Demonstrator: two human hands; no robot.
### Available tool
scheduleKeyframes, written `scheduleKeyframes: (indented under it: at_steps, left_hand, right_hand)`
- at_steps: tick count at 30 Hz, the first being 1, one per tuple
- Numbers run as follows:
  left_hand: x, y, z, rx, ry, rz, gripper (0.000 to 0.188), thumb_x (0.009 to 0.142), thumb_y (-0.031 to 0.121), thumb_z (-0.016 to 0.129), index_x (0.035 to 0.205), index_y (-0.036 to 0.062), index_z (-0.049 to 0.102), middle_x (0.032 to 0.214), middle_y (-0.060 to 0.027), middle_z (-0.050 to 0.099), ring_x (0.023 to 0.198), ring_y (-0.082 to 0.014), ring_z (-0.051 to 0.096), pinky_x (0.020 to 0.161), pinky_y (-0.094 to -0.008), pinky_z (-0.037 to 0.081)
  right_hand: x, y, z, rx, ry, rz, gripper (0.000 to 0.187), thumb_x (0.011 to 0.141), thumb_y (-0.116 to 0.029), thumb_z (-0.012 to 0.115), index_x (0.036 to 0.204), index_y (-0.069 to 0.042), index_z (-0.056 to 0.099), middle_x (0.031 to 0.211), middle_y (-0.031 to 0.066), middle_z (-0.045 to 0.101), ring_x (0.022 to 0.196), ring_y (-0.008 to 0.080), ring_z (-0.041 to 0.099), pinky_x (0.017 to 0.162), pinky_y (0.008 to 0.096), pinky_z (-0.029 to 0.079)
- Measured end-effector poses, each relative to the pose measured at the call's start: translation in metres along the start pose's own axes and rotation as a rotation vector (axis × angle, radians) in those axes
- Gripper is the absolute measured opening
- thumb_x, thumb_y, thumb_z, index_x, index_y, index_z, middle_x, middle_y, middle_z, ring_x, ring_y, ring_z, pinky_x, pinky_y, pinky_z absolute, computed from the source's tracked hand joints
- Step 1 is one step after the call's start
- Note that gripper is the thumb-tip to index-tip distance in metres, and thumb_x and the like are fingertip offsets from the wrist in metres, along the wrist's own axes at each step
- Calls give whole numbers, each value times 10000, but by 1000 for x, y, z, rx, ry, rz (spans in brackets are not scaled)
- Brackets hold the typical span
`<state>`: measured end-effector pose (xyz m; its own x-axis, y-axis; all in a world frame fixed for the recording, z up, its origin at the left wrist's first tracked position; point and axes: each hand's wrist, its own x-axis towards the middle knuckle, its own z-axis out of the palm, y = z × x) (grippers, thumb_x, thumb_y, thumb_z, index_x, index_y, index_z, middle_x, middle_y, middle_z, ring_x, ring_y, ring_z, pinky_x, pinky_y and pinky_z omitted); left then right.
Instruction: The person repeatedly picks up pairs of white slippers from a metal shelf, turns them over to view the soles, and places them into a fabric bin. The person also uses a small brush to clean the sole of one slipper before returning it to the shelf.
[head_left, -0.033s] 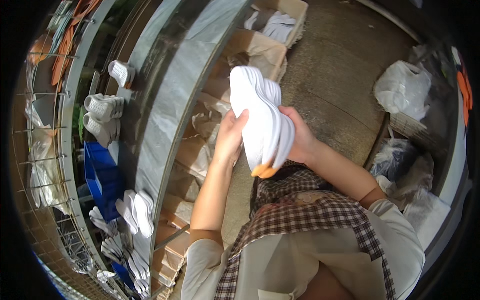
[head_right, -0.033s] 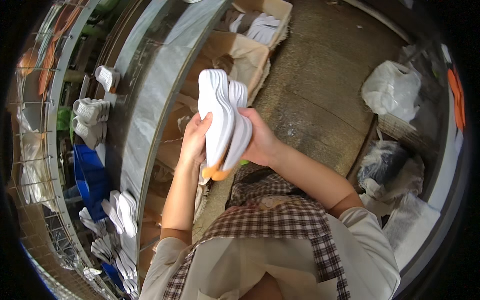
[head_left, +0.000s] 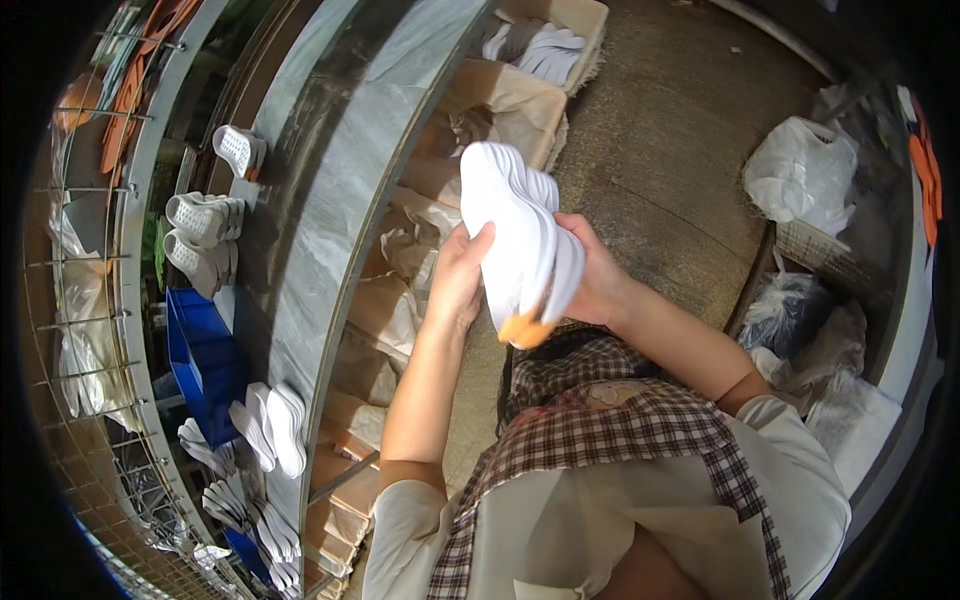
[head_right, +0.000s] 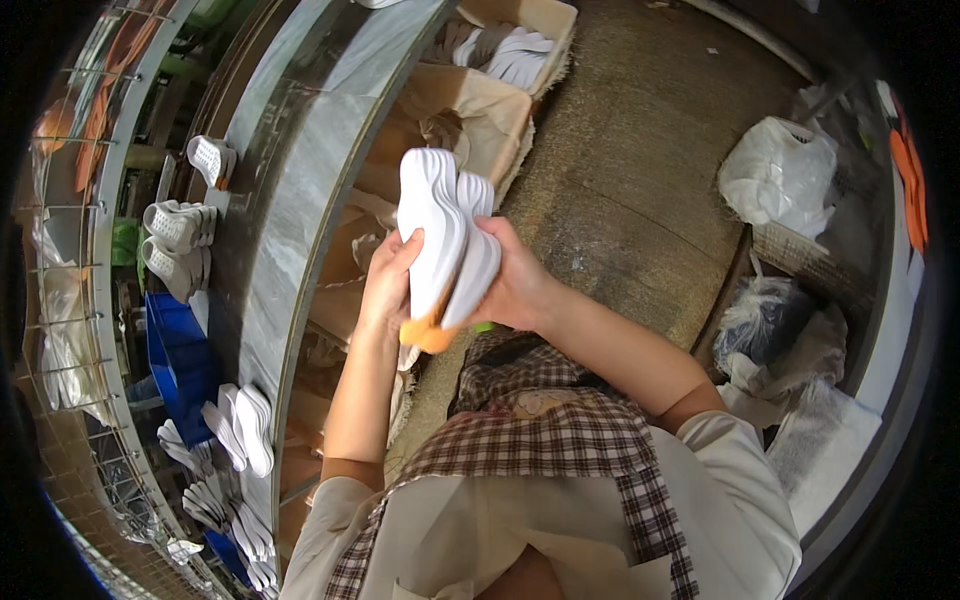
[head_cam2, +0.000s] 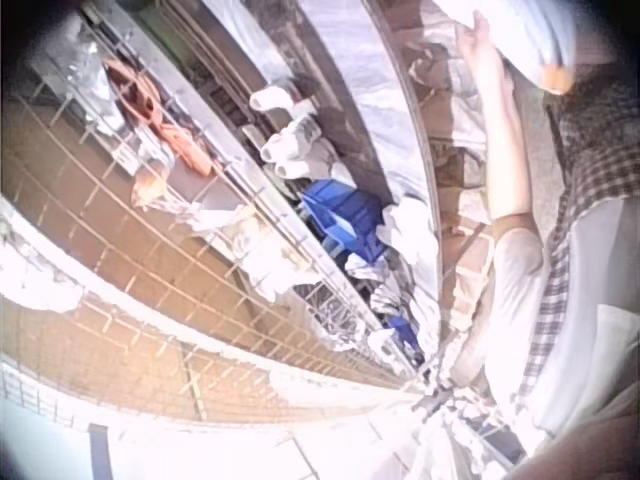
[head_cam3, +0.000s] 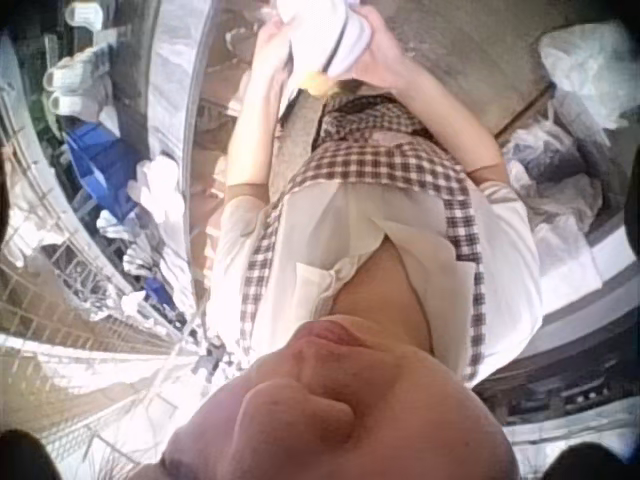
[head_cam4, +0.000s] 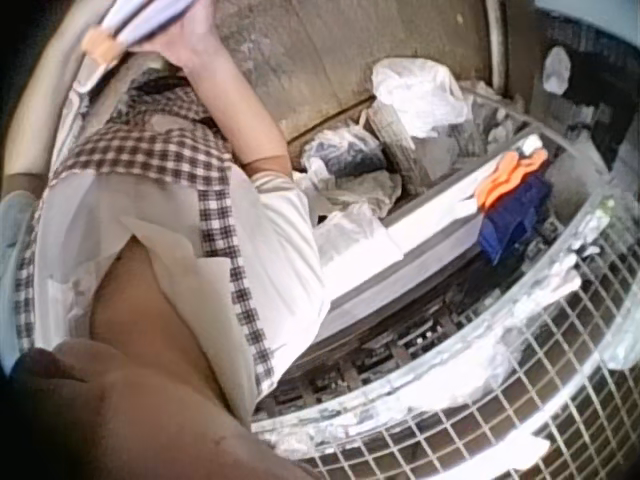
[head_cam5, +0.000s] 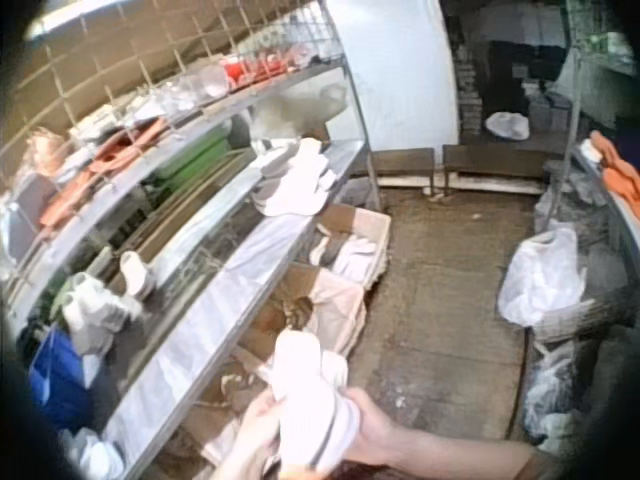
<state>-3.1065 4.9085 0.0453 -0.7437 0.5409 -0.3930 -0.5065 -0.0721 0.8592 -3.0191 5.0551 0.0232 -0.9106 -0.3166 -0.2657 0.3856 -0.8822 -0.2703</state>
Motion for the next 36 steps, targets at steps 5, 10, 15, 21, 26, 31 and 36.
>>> scheduleKeyframes:
  at_steps: [5,10,15,21,26,31,36]
  left_hand:
    - [-10,-37,-14,-255,95,-140,385,863,180,602,1131,-83,516,1034,-155,623,904,-215,624,783,-320,505]
    - [-11,-56,-39,-267,107,-192,374,849,176,612,1093,-96,532,990,-152,633,844,-207,637,732,-312,517]
    - [-21,-57,-51,-259,159,-151,343,855,169,599,1069,-95,549,968,-151,639,822,-204,640,722,-304,517]
    - [-27,-53,-62,-298,148,-159,350,844,159,614,1074,-94,542,978,-156,638,829,-204,639,730,-303,517]
    - [-30,-52,-64,-303,146,-156,342,842,158,616,1063,-94,549,966,-152,641,818,-202,642,724,-303,519]
    - [-31,-52,-62,-288,131,-160,347,834,160,623,1063,-91,551,957,-147,644,809,-196,642,711,-298,520]
    - [-34,-48,-56,-283,125,-147,357,824,160,629,1067,-87,542,950,-142,643,812,-196,641,703,-300,520]
  right_hand:
    - [-7,16,-18,142,173,238,729,836,-642,339,1373,-149,328,1390,149,343,1226,406,379,976,618,274]
    - [-1,32,-26,116,181,245,732,825,-662,343,1359,-162,351,1361,152,356,1175,405,407,950,603,309]
    - [5,41,-19,93,189,250,700,830,-670,336,1316,-168,394,1298,133,385,1120,378,432,891,582,364]
    - [9,47,-7,85,238,279,699,837,-667,324,1320,-165,388,1299,143,363,1131,362,413,886,576,368]
    - [10,50,-4,73,242,292,706,841,-662,317,1339,-165,364,1312,148,348,1139,363,404,909,584,347]
    - [10,52,-7,70,243,285,719,841,-663,322,1355,-162,342,1336,153,325,1160,377,391,921,590,337]
    - [11,52,-12,74,212,286,736,839,-667,329,1378,-167,306,1357,153,304,1197,400,365,934,589,330]
